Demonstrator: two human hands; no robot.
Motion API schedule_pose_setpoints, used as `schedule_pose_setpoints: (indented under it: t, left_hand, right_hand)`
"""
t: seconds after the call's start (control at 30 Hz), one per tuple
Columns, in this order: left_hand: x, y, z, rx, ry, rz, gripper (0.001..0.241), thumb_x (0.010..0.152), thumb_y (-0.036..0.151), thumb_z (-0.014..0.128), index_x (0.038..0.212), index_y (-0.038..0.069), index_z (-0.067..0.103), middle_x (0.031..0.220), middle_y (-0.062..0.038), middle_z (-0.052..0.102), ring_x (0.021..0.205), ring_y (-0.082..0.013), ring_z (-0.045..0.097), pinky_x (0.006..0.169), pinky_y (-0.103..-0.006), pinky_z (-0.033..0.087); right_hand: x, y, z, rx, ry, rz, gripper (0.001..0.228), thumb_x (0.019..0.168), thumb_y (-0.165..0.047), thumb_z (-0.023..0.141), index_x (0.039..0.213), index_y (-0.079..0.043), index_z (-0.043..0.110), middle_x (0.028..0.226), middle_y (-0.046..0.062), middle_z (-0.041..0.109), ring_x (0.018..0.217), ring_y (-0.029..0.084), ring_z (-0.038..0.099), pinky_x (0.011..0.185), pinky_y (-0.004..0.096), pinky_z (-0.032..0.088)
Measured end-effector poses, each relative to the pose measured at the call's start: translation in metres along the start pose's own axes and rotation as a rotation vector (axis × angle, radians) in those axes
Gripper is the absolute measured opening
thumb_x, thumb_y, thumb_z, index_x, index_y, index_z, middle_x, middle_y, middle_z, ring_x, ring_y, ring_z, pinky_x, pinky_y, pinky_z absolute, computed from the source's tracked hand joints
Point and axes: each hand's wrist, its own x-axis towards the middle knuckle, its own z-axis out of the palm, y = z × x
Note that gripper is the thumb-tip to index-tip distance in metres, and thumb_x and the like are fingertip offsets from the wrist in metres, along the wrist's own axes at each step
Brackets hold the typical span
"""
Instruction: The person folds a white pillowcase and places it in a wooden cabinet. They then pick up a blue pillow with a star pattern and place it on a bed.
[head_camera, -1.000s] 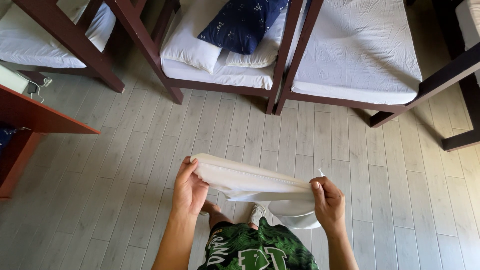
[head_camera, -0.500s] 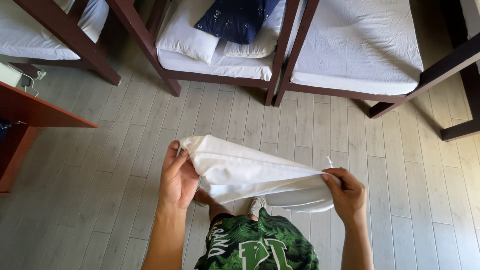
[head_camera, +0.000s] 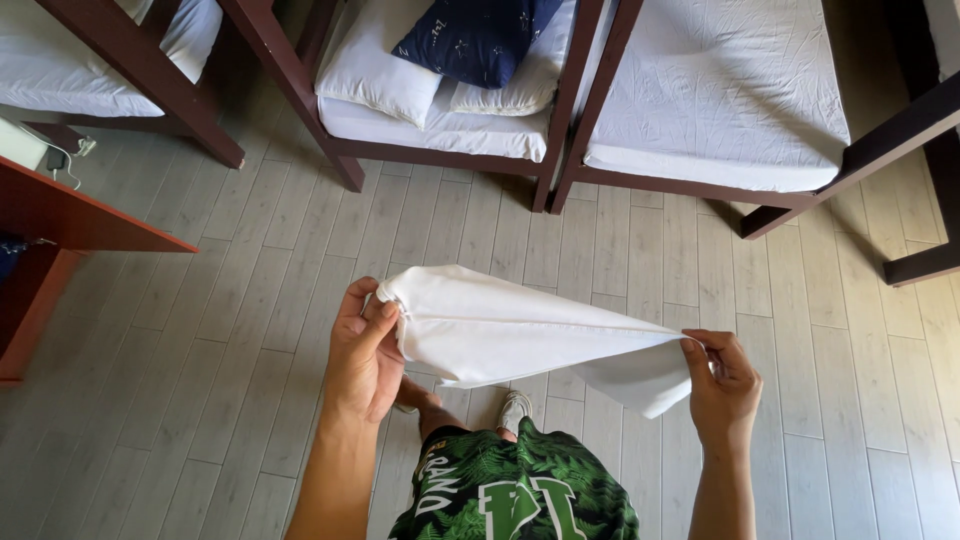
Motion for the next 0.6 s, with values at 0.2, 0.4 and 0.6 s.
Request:
schedule_pose_setpoints:
  t: [0.2,0.4,0.6]
  left_hand:
    - [-0.007,-0.021,0.015,0.018,-0.056,0.023,0.034,0.098,0.003,0.069,0.127,0.006,0.052,0.114,-0.006,0.067,0.106,-0.0162,0.064,0.091,-0.0326,0.054]
    - [-0.030,-0.090,0.035,0.198,-0.173,-0.190,0.038,0.095,-0.005,0.070,0.130,-0.001,0.054,0.120,-0.021,0.067,0.105,-0.0209,0.062,0.089,-0.0341,0.052]
    - [-0.042,-0.076,0.067,0.636,-0.546,-0.131,0.061,0.099,-0.005,0.046,0.158,0.004,0.035,0.157,-0.017,0.052,0.148,-0.0250,0.046,0.117,-0.0370,0.041]
  right_hand:
    - [-0.003,-0.013,0.021,-0.018,0.066,0.050,0.016,0.100,-0.007,0.067,0.113,-0.002,0.073,0.108,0.004,0.067,0.090,0.012,0.058,0.075,0.026,0.051]
    - [-0.039,-0.065,0.053,0.338,-0.391,-0.003,0.037,0.088,-0.009,0.073,0.122,0.000,0.065,0.101,0.005,0.070,0.098,0.014,0.067,0.087,0.030,0.057]
    - [-0.035,-0.096,0.073,0.360,-0.517,-0.025,0.052,0.074,-0.010,0.090,0.112,-0.003,0.057,0.101,0.003,0.063,0.091,0.013,0.063,0.083,0.031,0.056]
